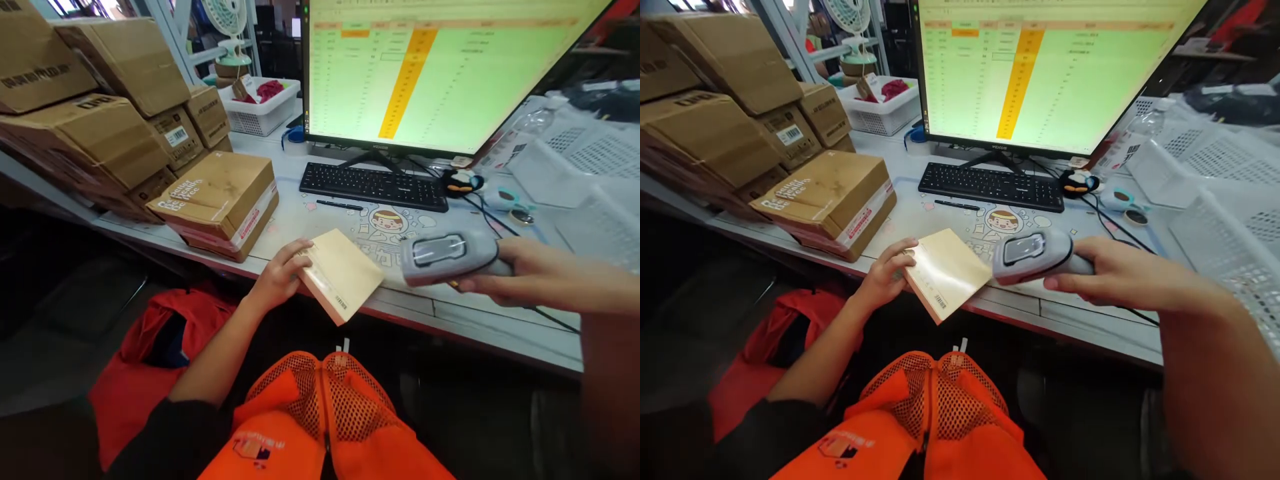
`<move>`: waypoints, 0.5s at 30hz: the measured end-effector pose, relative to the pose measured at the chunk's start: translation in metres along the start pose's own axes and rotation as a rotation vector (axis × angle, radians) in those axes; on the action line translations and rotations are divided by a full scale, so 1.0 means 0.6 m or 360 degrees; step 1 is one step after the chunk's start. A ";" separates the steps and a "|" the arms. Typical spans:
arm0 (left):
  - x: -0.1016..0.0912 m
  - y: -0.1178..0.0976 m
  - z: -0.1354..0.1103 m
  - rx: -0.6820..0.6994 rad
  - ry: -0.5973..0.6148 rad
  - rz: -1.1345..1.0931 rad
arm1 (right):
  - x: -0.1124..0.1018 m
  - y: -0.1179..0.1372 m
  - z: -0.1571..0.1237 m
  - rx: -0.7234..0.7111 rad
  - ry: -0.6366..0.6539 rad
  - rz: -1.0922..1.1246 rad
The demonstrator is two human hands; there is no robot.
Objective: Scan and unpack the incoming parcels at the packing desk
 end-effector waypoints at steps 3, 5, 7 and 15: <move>0.002 -0.006 -0.001 0.0025 -0.0011 0.0011 | 0.028 0.052 0.000 -0.0099 0.0307 -0.0024; 0.002 -0.011 0.001 0.0050 -0.0026 0.0013 | 0.042 0.070 0.006 -0.0156 0.0372 -0.0028; 0.001 -0.014 0.002 0.0063 -0.0039 0.0027 | 0.055 0.082 0.009 -0.0232 0.0456 -0.0034; -0.005 -0.010 -0.004 0.0093 -0.0058 0.0020 | 0.060 0.076 0.015 -0.0298 0.0470 -0.0063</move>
Point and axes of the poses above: each hand's wrist, its own z-axis towards the middle knuckle, its own x-axis out of the palm, y = z × x, the point moved 6 cm from there along z, towards the middle knuckle, and after that the axes turned 5 degrees about -y, right-handed, at the moved point
